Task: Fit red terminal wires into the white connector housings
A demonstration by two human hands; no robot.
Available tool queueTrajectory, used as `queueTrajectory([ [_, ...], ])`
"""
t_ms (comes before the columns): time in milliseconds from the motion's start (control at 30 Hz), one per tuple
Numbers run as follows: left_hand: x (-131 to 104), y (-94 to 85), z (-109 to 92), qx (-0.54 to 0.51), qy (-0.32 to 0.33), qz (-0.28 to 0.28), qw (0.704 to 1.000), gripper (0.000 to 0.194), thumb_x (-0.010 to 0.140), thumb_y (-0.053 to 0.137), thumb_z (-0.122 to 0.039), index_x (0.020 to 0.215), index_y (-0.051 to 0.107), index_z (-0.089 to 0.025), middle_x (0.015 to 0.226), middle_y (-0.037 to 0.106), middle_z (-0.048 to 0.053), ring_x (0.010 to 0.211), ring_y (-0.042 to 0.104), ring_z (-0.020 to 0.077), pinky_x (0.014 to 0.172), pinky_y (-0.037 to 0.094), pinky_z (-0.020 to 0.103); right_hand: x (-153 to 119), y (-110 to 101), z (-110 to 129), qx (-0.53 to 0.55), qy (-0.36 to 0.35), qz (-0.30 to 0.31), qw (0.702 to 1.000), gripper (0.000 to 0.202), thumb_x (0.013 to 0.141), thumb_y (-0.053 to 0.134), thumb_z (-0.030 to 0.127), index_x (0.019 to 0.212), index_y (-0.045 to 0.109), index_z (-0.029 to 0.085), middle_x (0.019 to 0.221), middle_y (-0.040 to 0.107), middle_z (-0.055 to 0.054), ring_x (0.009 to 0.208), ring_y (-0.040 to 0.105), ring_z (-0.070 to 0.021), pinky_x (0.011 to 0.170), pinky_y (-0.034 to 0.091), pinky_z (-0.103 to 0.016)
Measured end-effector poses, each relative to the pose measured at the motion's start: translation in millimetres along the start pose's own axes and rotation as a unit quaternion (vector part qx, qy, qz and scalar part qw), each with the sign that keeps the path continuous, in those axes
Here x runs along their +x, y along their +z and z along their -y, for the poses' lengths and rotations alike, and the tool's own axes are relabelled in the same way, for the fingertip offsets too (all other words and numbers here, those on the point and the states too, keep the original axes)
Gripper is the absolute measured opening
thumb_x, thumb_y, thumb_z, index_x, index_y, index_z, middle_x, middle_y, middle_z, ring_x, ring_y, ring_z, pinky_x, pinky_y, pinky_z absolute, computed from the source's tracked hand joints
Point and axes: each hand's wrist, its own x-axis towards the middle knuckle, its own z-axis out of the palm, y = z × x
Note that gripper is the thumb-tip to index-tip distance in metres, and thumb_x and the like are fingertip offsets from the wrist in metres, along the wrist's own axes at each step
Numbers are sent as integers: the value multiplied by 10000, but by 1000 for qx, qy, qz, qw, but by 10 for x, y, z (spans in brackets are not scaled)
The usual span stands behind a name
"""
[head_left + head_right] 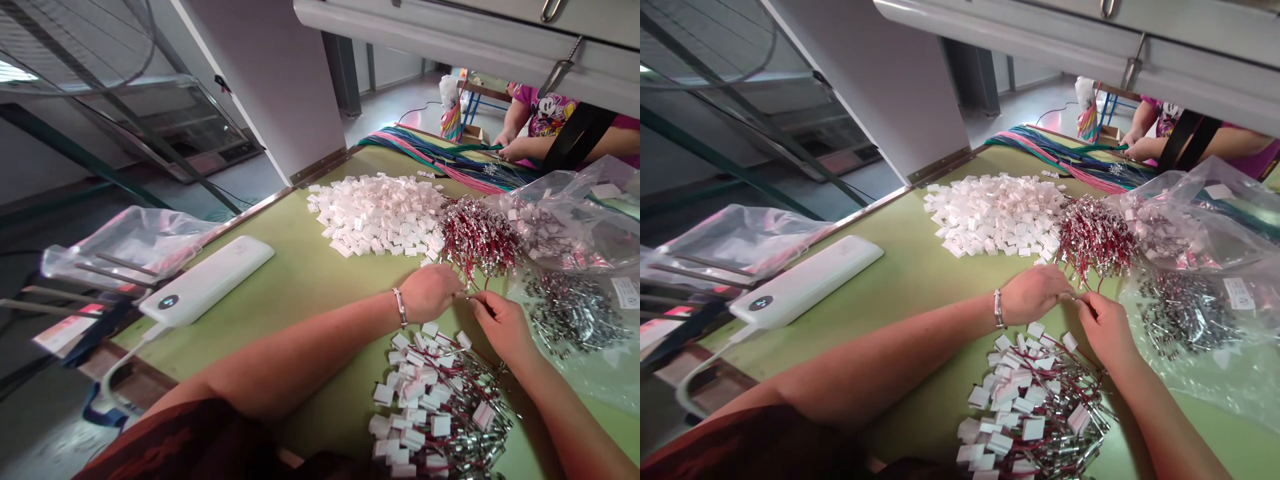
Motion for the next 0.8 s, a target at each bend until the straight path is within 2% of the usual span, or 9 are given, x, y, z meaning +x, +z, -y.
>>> queueTrajectory([
  [100,35,-81,-2,-106,-37,-109,988,298,939,402,-282,849,653,-150,806,663,51,799,588,134,782,481,309,-9,70,-68,-64,-51,-9,997,235,888,443,288,870,658,195,848,696,-59,768,618,-190,712,456,-301],
  [167,38,-144,-12,-218,-96,-149,960,372,956,362,-339,830,649,-140,811,670,63,779,594,126,746,493,289,-22,111,-84,-119,-82,5,989,246,901,422,260,870,654,187,857,684,-74,787,613,-201,721,454,-312],
  [267,35,-192,1,-364,-154,-141,908,410,957,352,-376,829,653,-130,838,691,82,796,618,124,736,501,263,-47,148,-47,-184,-110,19,977,248,910,403,234,842,635,181,803,656,-76,732,594,-201,665,441,-307],
  [333,37,-169,34,-396,-173,-130,892,432,962,332,-385,840,655,-125,842,694,90,775,625,121,699,505,251,-67,147,4,-183,-129,12,975,238,915,398,229,832,617,184,782,640,-70,713,580,-193,653,433,-299],
  [400,47,-116,73,-354,-164,-90,916,429,955,358,-392,796,657,-128,808,688,78,715,615,111,646,501,241,-87,122,51,-153,-144,-7,978,227,921,390,230,835,596,186,772,623,-61,713,568,-181,656,427,-287],
  [500,72,-47,109,-229,-66,-26,971,344,931,444,-348,762,668,-150,770,671,45,724,600,110,706,504,269,-98,52,58,-146,-140,-42,978,224,923,382,239,830,580,185,749,597,-54,691,548,-173,635,406,-279],
  [600,90,-60,132,-168,6,-69,983,287,934,436,-295,882,687,-166,985,666,75,947,588,151,867,478,337,-79,-11,-21,-195,-108,-58,973,241,917,378,243,812,587,186,743,602,-60,660,541,-179,605,384,-287],
  [700,77,-127,157,-208,-80,-108,969,313,940,411,-323,941,675,-154,1044,651,93,950,591,164,799,504,313,-55,-9,-73,-197,-80,-30,977,231,904,393,243,812,598,189,762,631,-64,665,557,-185,610,390,-291],
  [800,44,-162,144,-305,-162,-94,934,394,949,368,-374,808,646,-134,839,668,60,763,610,124,631,492,231,-40,34,-35,-165,-57,4,985,219,885,405,223,795,603,192,782,654,-69,698,580,-192,629,406,-291],
])
